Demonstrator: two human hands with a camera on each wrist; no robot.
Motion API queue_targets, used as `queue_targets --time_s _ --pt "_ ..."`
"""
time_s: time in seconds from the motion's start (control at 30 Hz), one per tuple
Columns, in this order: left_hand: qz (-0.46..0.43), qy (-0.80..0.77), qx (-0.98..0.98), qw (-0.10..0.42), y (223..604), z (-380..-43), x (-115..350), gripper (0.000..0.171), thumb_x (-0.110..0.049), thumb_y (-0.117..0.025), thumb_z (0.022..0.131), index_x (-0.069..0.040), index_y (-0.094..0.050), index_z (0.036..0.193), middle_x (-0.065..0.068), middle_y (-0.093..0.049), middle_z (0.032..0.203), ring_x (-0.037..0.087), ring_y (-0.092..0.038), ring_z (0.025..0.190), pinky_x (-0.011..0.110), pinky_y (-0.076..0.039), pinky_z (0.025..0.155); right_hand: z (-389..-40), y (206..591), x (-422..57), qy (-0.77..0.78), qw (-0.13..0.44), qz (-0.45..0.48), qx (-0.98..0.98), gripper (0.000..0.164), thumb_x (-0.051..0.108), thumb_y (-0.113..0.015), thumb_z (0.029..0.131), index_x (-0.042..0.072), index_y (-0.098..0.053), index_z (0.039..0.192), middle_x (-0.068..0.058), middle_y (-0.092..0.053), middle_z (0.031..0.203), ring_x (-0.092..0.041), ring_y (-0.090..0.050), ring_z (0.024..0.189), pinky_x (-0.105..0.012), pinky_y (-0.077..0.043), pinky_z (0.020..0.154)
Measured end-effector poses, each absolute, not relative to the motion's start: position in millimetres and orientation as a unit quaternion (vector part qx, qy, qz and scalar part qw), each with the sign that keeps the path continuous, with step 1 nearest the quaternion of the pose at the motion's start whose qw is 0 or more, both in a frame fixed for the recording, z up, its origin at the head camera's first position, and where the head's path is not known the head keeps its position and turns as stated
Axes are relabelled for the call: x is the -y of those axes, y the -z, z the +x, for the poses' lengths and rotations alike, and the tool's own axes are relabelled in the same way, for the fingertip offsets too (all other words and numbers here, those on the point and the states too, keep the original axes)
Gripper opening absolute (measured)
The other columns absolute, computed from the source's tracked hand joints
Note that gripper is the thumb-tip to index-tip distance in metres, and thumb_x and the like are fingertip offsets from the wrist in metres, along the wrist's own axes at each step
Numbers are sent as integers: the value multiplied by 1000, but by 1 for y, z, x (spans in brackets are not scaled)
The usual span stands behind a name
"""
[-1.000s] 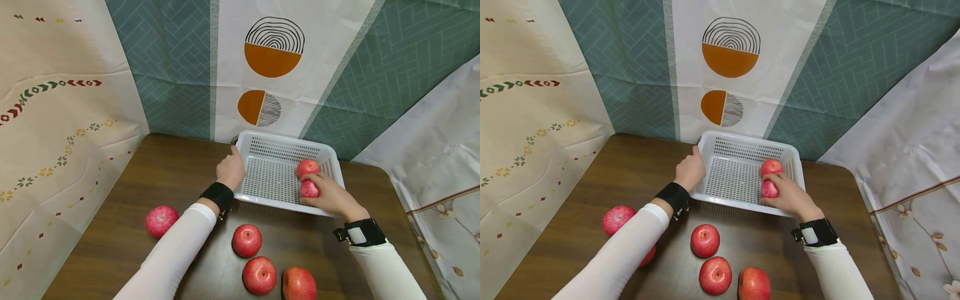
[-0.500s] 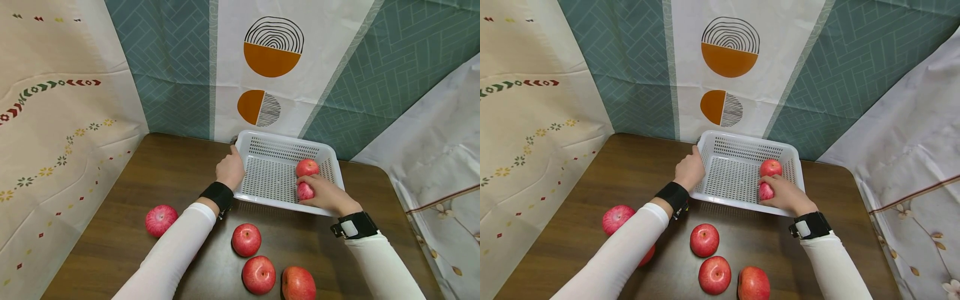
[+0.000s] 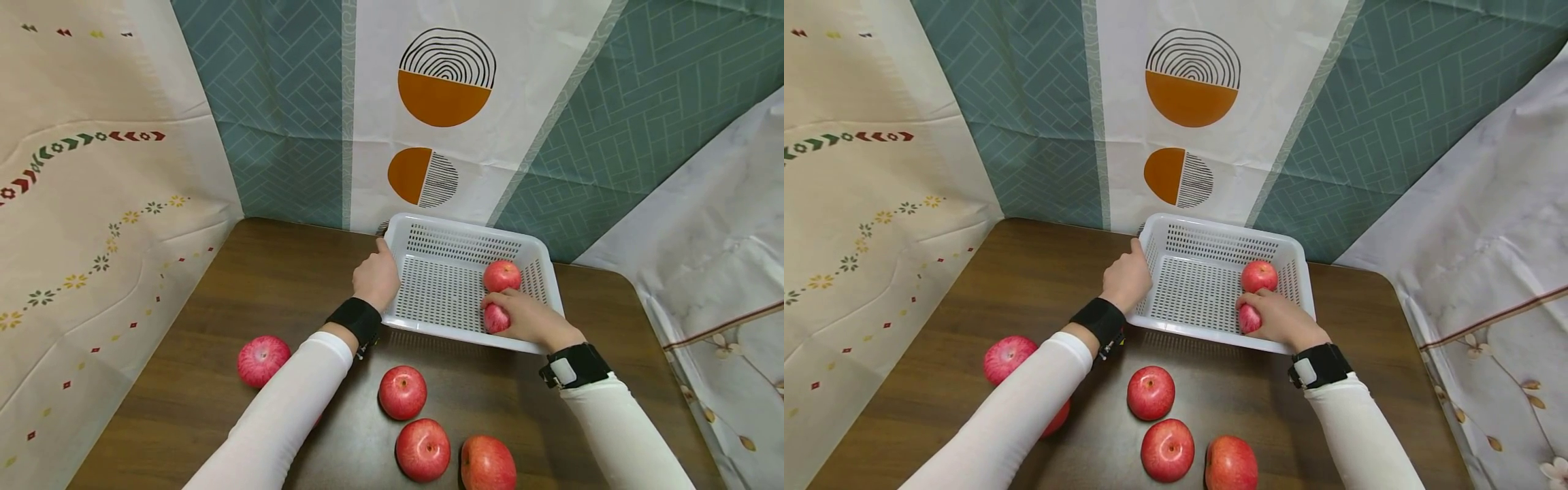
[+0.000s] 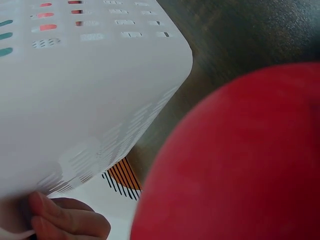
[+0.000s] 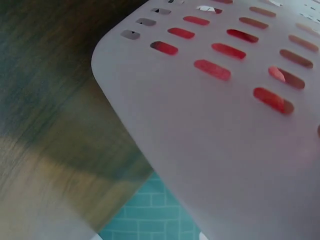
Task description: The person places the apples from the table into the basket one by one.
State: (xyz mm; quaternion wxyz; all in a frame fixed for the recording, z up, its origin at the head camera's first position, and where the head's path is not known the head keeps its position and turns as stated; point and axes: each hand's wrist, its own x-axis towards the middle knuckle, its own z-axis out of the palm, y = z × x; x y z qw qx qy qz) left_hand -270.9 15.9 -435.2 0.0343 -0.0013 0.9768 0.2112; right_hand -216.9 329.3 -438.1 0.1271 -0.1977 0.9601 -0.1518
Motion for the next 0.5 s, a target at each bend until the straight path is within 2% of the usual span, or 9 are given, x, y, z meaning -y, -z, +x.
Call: queue_targets --time_s 0.5 --pt "-4 -205 -978 33 436 -271 -16 72 -19 -60 106 6 -26 164 21 -75 104 31 -74 77 47 -62 69 -217 438 -329 119 112 -196 -967 65 38 -96 76 14 -72 131 -17 -67 132 -42 -61 119 -66 -53 99"
